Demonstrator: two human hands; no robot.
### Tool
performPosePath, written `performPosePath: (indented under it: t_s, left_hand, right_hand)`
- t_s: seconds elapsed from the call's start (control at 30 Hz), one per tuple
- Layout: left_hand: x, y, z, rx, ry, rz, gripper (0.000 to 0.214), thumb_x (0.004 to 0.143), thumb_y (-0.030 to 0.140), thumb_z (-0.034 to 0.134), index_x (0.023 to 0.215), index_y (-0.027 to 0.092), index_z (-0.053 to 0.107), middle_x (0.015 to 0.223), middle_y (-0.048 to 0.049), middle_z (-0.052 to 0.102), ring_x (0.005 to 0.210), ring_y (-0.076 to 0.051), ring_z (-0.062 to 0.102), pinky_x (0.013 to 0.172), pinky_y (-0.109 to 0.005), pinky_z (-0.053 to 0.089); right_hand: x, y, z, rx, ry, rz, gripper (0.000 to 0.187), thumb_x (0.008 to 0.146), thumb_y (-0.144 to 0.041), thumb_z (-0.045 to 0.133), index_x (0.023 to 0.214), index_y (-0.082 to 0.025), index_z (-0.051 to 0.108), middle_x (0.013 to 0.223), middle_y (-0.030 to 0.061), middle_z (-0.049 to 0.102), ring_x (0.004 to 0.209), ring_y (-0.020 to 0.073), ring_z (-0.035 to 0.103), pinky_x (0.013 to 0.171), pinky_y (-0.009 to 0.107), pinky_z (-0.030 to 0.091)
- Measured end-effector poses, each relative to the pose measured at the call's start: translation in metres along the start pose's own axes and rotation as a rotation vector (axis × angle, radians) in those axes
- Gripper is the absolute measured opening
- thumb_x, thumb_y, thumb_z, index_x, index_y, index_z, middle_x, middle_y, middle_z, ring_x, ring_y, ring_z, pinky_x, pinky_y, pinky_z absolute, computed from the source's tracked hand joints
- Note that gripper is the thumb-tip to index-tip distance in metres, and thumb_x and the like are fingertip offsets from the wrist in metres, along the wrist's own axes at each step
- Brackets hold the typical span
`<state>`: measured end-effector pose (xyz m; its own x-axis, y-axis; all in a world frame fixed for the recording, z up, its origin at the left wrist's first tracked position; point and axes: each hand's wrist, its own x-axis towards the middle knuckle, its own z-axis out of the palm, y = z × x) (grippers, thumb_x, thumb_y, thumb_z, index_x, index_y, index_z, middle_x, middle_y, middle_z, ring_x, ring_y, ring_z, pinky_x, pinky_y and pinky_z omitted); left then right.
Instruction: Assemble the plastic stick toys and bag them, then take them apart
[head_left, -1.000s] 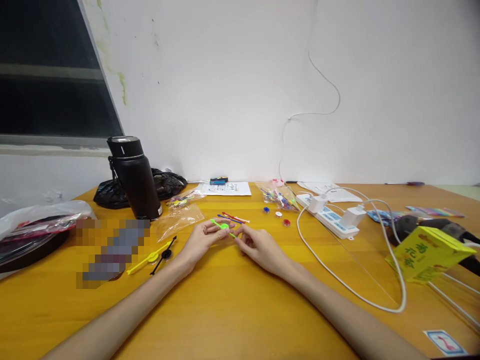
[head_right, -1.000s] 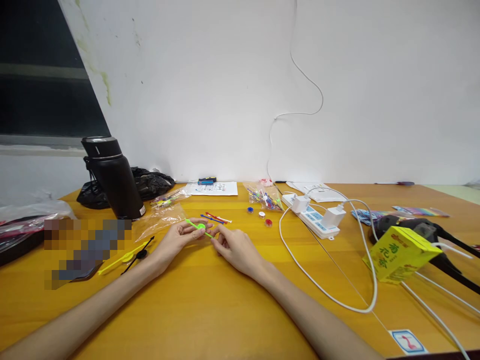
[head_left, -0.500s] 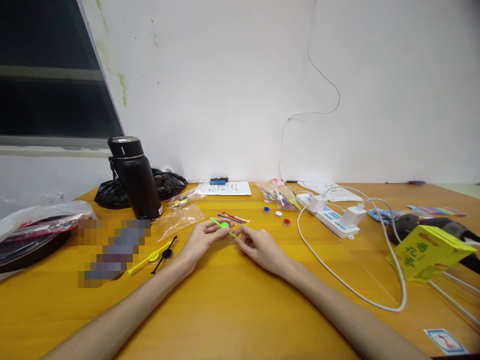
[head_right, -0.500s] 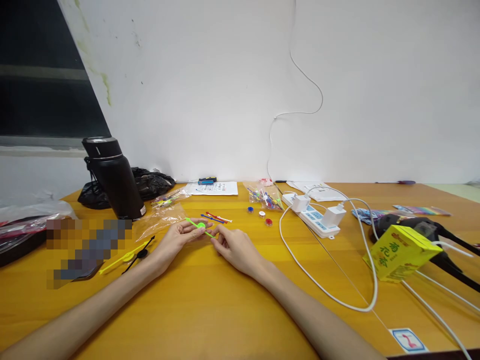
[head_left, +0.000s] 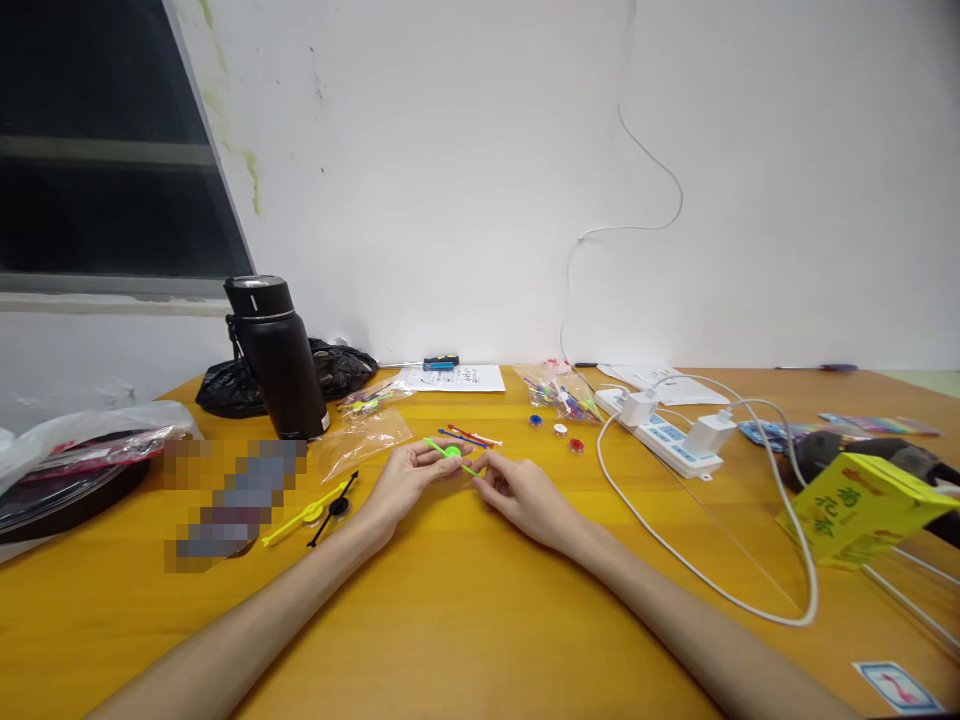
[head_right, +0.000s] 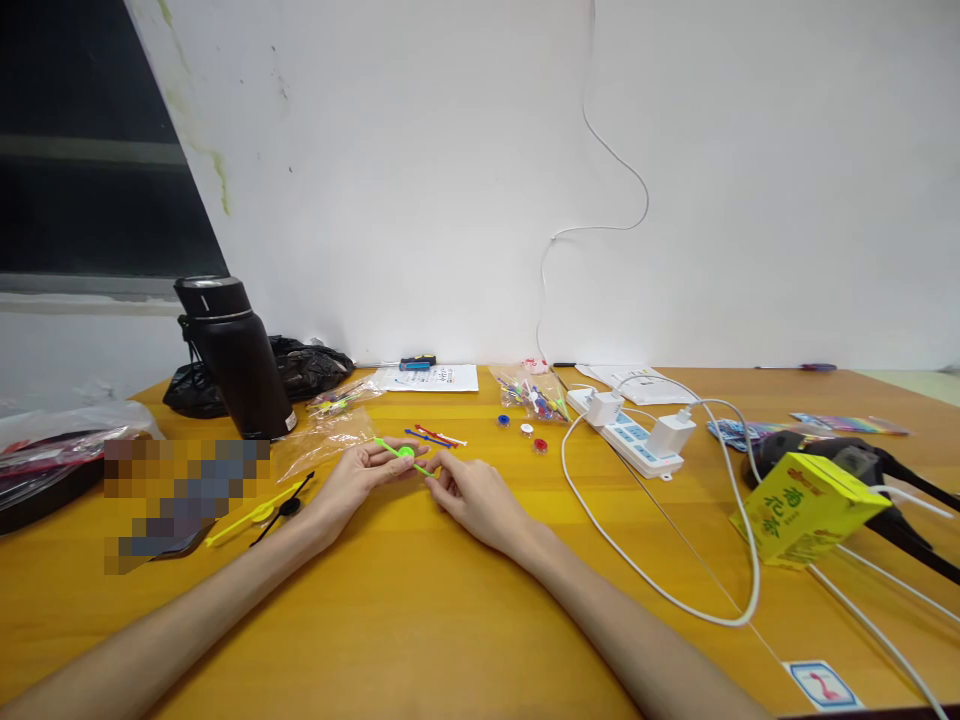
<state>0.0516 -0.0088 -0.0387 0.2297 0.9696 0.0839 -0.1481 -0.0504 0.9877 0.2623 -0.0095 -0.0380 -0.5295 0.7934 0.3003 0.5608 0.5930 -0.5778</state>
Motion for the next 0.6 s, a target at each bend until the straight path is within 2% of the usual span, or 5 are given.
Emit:
performPosePath:
  t_s: [0.4, 0.6]
  left_hand:
    - [0.004, -0.005, 0.001, 0.049, -0.003, 0.109, 0.043, 0.077, 0.04, 0.081, 0.11, 0.015, 0.07, 0.118, -0.0136, 0.074, 0.111, -0.028, 0.069, 0.102, -0.041, 0.051]
    - [0.007, -0.011, 0.0, 0.04, 0.016, 0.13, 0.045, 0.077, 0.041, 0.08, 0.112, 0.016, 0.07, 0.122, -0.0132, 0.072, 0.115, -0.029, 0.067, 0.099, -0.041, 0.054]
  right_hand:
    - [-0.001, -0.002, -0.001, -0.02, -0.001, 0.011, 0.014, 0.099, -0.034, 0.049, 0.099, -0.022, 0.057, 0.074, -0.0019, 0.067, 0.062, 0.0124, 0.057, 0.059, 0.022, 0.036]
    - [-0.002, -0.005, -0.002, -0.067, -0.007, 0.012, 0.022, 0.103, -0.037, 0.044, 0.095, -0.022, 0.059, 0.073, -0.0011, 0.067, 0.061, 0.0128, 0.057, 0.06, 0.023, 0.035]
